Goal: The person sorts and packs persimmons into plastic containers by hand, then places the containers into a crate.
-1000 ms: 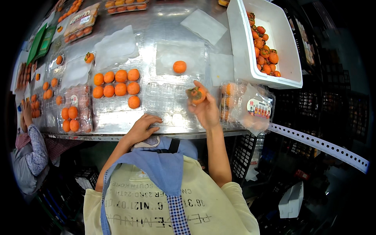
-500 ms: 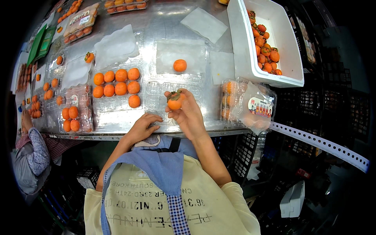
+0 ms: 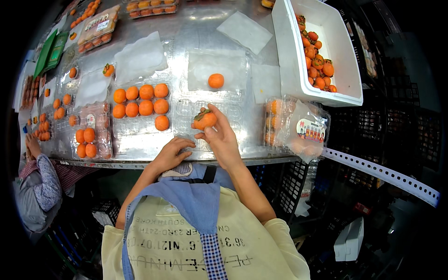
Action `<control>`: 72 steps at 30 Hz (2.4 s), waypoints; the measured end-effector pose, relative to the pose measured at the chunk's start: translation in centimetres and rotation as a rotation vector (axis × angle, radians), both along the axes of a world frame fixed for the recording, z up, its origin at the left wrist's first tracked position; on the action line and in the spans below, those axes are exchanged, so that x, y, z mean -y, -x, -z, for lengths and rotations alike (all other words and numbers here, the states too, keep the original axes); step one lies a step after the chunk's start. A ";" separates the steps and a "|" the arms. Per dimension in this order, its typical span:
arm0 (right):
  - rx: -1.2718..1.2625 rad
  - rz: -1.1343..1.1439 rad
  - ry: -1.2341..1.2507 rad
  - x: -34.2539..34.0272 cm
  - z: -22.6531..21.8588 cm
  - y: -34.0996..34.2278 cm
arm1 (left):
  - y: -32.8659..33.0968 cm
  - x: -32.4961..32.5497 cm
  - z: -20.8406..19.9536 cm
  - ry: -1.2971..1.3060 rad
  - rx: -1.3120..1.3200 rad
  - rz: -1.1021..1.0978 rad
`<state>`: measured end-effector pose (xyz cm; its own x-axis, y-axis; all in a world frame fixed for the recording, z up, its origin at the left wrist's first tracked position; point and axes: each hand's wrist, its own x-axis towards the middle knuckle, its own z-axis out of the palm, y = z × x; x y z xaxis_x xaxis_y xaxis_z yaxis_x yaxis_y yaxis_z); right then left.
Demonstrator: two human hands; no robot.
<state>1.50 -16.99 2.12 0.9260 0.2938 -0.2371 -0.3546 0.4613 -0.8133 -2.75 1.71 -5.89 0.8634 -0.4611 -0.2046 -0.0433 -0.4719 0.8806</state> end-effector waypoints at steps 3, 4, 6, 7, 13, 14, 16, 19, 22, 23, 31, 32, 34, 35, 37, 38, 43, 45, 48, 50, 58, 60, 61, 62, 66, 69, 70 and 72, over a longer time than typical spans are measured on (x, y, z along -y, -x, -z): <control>0.026 0.006 0.054 -0.1 0.2 0.1 | -0.1 0.0 -0.2 0.000 -0.008 0.008; 0.037 0.009 0.089 -0.2 0.2 0.1 | -0.1 0.0 -0.2 0.000 -0.017 0.008; 0.050 0.010 0.124 -0.4 0.3 0.2 | -0.1 0.0 0.0 0.004 -0.011 0.005; 0.061 0.019 0.129 -0.5 0.3 0.3 | 0.0 0.0 0.0 0.008 -0.008 0.004; -0.231 0.002 -0.267 0.2 1.3 0.1 | -0.1 0.0 -0.4 0.015 -0.026 0.001; -0.319 0.005 -0.360 0.2 1.6 0.1 | -0.1 0.0 -0.6 0.016 -0.025 0.001; -0.303 -0.025 -0.380 0.2 1.8 -0.1 | -0.2 0.0 -0.8 0.007 -0.032 -0.002; -0.326 -0.058 -0.339 -0.1 1.9 0.1 | -0.1 0.0 -0.8 -0.004 -0.020 0.004; -0.345 -0.052 -0.263 -0.5 1.5 0.2 | -0.1 0.0 -0.7 0.014 0.016 0.004; -0.328 -0.045 -0.249 -0.7 1.3 0.2 | -0.1 0.0 -0.7 0.013 0.016 0.004; -0.295 0.029 -0.288 0.8 1.4 -1.6 | 0.2 -0.2 0.8 0.010 0.014 0.013; -0.236 0.129 -0.295 2.2 0.2 -3.4 | 0.2 -0.3 0.8 0.009 0.022 0.008; 0.012 0.405 -0.410 7.3 -1.9 -8.2 | 0.2 -0.2 0.5 0.026 0.025 0.012; 0.141 0.274 -0.846 9.7 -3.6 -10.5 | 0.3 -0.4 0.8 0.019 0.035 0.013; 0.244 0.329 -1.004 12.7 -6.9 -13.5 | 0.4 -0.5 1.3 0.019 0.037 0.010; 0.217 0.462 -0.963 13.7 -7.2 -14.6 | 0.2 -0.4 1.3 0.017 0.030 0.020; 0.197 0.131 0.572 7.8 4.9 -16.1 | -0.2 -0.1 1.5 0.055 0.049 0.017; 0.280 0.074 1.159 4.1 8.2 -14.7 | -0.1 -0.1 1.5 0.057 0.051 0.002; 0.378 0.007 1.416 1.3 9.1 -13.0 | 0.3 -0.3 1.8 0.049 0.063 -0.011; 0.433 -0.045 1.549 0.8 9.2 -12.8 | 0.4 -0.3 1.7 0.069 0.050 -0.010; 0.543 0.145 0.916 2.2 11.6 -10.9 | -3.2 -0.6 -0.9 0.155 0.155 -0.457; 0.469 0.140 0.853 2.5 11.5 -10.4 | -5.6 -0.9 -1.9 0.060 0.279 -0.502; 0.406 0.133 0.789 2.6 11.4 -10.2 | -6.7 -0.9 -2.0 0.059 0.276 -0.495; 0.399 0.137 0.787 2.5 11.2 -10.1 | -7.7 -1.0 -2.1 -0.049 0.269 -0.498; 0.364 0.148 0.624 2.6 10.8 -9.8 | -12.3 -0.4 0.0 -0.051 0.226 -0.573; 0.381 0.173 0.535 2.4 11.5 -9.8 | -15.8 0.5 2.1 -0.260 0.369 -0.565; 0.390 0.193 0.485 2.4 11.6 -9.7 | -16.7 1.0 2.0 -0.260 0.373 -0.559; 0.394 0.200 0.447 2.6 11.6 -9.7 | -17.9 1.7 1.7 -0.131 0.141 -0.543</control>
